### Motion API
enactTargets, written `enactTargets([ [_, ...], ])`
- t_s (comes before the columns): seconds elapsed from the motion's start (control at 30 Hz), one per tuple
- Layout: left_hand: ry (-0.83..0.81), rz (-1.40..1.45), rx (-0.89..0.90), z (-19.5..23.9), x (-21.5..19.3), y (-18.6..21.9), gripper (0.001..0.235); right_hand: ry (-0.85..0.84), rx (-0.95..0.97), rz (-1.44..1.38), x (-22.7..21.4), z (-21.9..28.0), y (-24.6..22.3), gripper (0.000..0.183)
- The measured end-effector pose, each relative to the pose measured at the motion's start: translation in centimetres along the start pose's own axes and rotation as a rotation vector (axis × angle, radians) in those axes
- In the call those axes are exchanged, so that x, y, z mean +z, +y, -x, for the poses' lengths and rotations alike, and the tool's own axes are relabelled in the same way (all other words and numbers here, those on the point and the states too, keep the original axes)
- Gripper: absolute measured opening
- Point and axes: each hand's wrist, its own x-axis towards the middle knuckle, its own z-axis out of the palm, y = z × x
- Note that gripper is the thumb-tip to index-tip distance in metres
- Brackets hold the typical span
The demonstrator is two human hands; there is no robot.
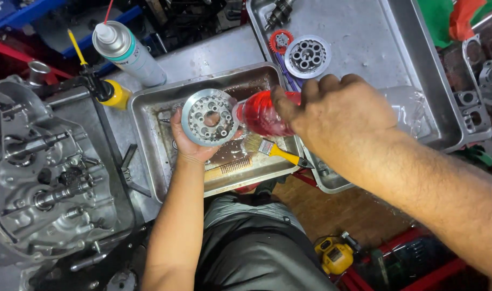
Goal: Cleaning and inspecting a motorcycle clutch hub using cleaning fluid, a brush, and a screwdriver
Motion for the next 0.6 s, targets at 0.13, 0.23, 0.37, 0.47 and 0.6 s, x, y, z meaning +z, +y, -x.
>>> enactTargets([
  [0.13,0.03,-0.007,-0.034,-0.4,-0.4,-0.1,0.079,0.197,0.072,0.059,2.3,-0.1,-1.0,0.106],
  [0.23,0.076,-0.064,-0.035,-0.4,0.5,0.0,0.08,0.155,0.039,0.084,1.8,0.6,-0.7,0.113],
  [0.37,0.061,-0.334,0.056,-0.4,2.1,-0.2,0.067,0.195,0.069,0.064,2.9,1.0,-1.0,0.109],
  [0.47,0.131,-0.524,0.138,-0.9,1.6,-0.5,0.05,0.204,0.075,0.102,2.5,1.4,-1.3,0.109],
  [0.6,0.221,-0.538,0.202,-1.4,1.2,-1.0,0.052,0.245,0.114,0.125,2.6,1.7,-1.5,0.098],
])
